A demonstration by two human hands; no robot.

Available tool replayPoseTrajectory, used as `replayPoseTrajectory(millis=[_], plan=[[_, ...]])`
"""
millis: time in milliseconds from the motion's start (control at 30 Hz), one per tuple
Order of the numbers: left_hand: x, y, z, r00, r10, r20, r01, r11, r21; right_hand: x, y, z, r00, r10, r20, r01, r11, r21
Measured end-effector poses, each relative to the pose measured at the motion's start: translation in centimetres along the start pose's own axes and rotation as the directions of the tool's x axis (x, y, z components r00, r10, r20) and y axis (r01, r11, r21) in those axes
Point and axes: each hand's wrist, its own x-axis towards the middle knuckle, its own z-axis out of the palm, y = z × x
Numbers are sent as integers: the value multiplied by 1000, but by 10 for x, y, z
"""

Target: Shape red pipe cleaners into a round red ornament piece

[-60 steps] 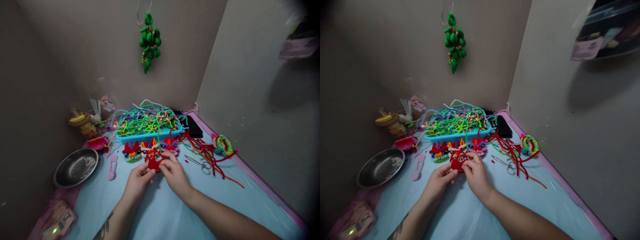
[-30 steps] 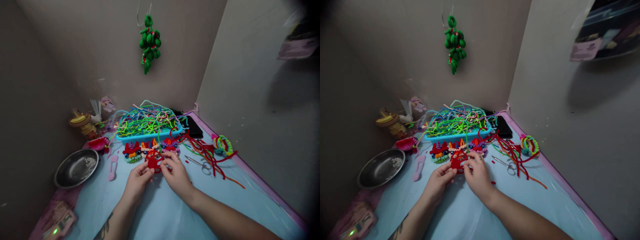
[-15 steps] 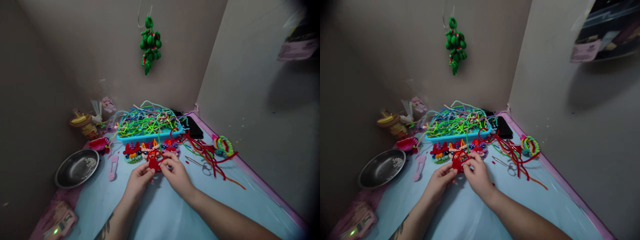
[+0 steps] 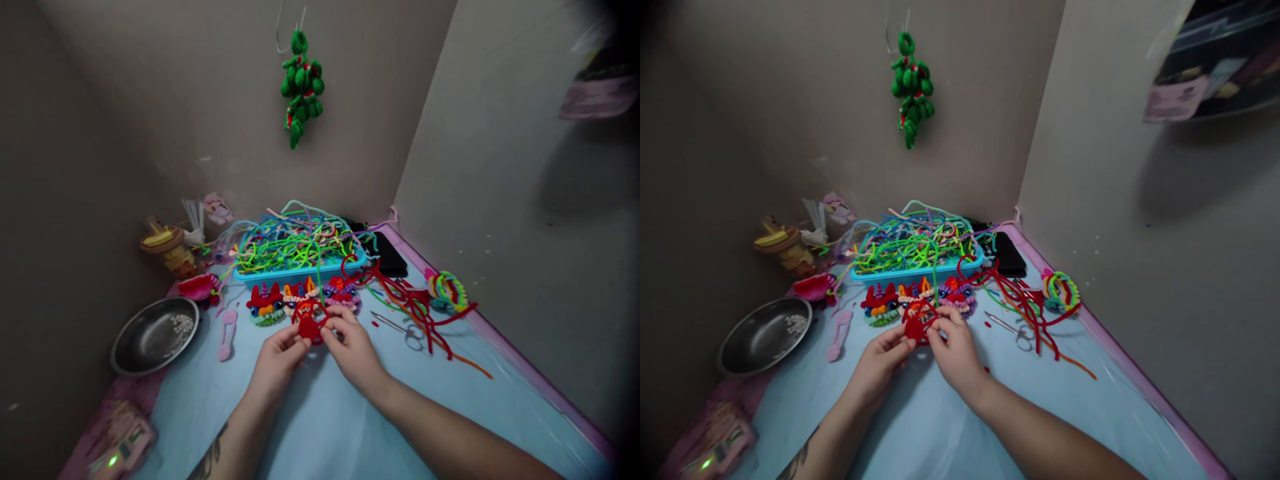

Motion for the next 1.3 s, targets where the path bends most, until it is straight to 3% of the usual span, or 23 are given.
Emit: replayPoseTrajectory(millis=[467, 700, 967, 1300], plan=[[0, 0, -1, 999, -21, 45, 23, 999, -32, -3, 1, 1, 998, -28, 49, 29, 999, -19], [2, -6, 1, 996, 57, -76, -58, 998, -19, -6, -6, 0, 994, -68, 83, 77, 991, -111], [1, -14, 1, 982, 164, -93, -155, 983, 102, -7, -6, 3, 997, -8, 79, 16, 995, -99], [1, -5, -2, 994, 110, -19, -108, 992, 66, -5, -13, -2, 996, 71, 60, -72, 997, 9]])
